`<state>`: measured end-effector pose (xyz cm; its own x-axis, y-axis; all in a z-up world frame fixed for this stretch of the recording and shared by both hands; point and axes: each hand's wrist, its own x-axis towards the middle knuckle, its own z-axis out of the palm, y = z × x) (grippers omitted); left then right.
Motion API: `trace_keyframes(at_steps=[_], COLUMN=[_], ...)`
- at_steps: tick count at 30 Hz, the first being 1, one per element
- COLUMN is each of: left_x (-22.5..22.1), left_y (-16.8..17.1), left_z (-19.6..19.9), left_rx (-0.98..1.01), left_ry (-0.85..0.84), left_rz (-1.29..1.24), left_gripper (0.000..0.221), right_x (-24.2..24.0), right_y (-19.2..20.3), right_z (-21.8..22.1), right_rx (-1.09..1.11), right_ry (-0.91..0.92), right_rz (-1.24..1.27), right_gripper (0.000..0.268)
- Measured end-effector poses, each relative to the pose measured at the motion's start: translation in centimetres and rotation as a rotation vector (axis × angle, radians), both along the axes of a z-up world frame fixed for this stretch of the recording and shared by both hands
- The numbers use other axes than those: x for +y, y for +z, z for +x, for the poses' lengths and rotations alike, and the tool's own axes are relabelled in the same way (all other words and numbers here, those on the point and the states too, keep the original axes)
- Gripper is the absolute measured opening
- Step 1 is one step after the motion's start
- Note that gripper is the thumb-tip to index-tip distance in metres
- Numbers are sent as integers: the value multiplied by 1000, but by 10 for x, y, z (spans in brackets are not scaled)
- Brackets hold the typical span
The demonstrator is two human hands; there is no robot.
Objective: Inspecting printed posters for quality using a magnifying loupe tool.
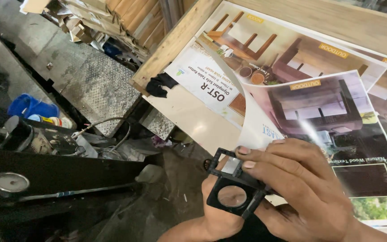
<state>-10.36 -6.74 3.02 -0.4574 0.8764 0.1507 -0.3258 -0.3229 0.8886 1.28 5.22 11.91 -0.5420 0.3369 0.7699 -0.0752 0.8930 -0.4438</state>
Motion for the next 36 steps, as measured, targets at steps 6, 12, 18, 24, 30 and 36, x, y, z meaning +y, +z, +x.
trace_keyframes(at_steps=[6, 12, 18, 24, 30, 36], left_x=[2, 12, -4, 4, 9, 10], left_y=[-7, -32, -73, -131, -213, -286], left_z=[-5, -23, -95, -146, -156, -174], left_rx=[226, -60, -136, -251, -284, -431], left_ry=[52, 279, 623, 685, 700, 624], left_rz=[-8, -69, -131, -282, -538, -717], left_gripper=[49, 28, 33, 46, 47, 45], right_x=[2, 9, 65, 51, 44, 33], right_y=[-11, -29, -209, -146, -255, -343], right_z=[3, 32, 163, 169, 250, 288], right_rx=[7, -26, -137, 353, 324, 449], right_ry=[-17, -183, -615, -949, -1108, -1175], right_rz=[-15, -253, -1209, -1089, -976, -1310], right_gripper=[51, 61, 27, 34, 31, 32])
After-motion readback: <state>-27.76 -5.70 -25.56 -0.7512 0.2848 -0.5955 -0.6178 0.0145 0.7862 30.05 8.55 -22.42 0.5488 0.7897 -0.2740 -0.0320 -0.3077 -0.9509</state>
